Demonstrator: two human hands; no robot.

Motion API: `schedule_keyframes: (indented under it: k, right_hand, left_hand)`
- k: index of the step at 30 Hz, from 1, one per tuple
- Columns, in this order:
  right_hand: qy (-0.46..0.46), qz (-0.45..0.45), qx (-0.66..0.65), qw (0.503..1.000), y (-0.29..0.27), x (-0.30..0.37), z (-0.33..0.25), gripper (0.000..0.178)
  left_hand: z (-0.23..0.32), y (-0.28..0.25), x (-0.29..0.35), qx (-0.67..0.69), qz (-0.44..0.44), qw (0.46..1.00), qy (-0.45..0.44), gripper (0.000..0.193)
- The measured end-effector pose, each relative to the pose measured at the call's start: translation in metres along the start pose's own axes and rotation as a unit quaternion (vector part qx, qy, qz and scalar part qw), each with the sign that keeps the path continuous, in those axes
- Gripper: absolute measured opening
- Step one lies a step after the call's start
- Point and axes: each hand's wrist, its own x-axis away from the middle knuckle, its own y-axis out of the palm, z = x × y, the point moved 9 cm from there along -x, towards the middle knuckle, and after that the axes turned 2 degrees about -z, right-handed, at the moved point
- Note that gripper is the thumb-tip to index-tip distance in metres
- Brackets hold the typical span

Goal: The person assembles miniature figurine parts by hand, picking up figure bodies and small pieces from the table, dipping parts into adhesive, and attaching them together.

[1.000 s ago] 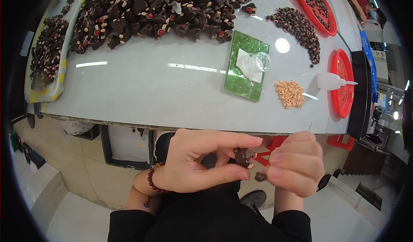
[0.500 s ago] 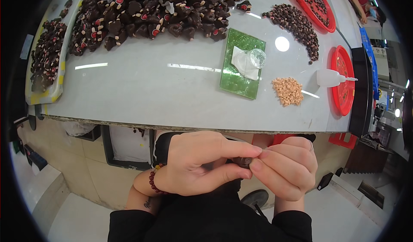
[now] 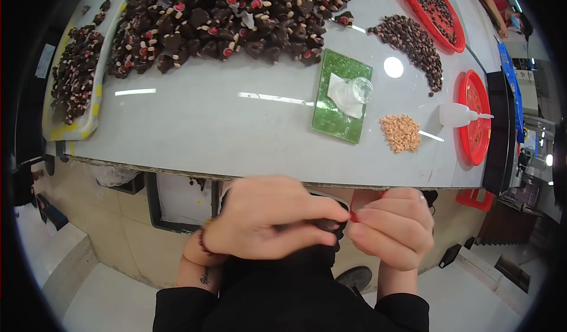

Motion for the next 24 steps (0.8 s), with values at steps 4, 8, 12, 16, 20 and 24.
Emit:
schedule_keyframes:
  k: [4, 8, 12, 16, 20, 24]
  right_hand:
    - [0.039, 0.109, 0.062, 0.991, -0.043, 0.020, 0.019, 0.005]
    - [0.054, 0.150, 0.094, 0.983, -0.057, 0.041, 0.038, 0.009]
    - [0.052, 0.145, 0.094, 0.984, -0.047, 0.041, 0.041, 0.009]
    - [0.044, 0.132, 0.102, 0.985, -0.047, 0.047, 0.039, 0.009]
    - [0.065, 0.152, 0.112, 0.980, -0.063, 0.057, 0.041, 0.010]
    - [0.103, 0.172, 0.120, 0.972, -0.071, 0.068, 0.055, 0.013]
  left_hand:
    - [0.027, -0.147, 0.028, -0.231, 0.336, 0.911, 0.056, 0.019]
    - [0.039, -0.302, 0.033, -0.563, 0.429, 0.700, -0.100, 0.029]
    - [0.027, -0.261, 0.003, -0.611, 0.323, 0.708, -0.144, 0.032]
    - [-0.001, -0.161, -0.023, -0.558, 0.197, 0.797, -0.122, 0.027]
    - [-0.015, -0.146, -0.019, -0.548, 0.162, 0.808, -0.143, 0.022]
    - [-0.014, -0.148, 0.001, -0.532, 0.161, 0.811, -0.184, 0.021]
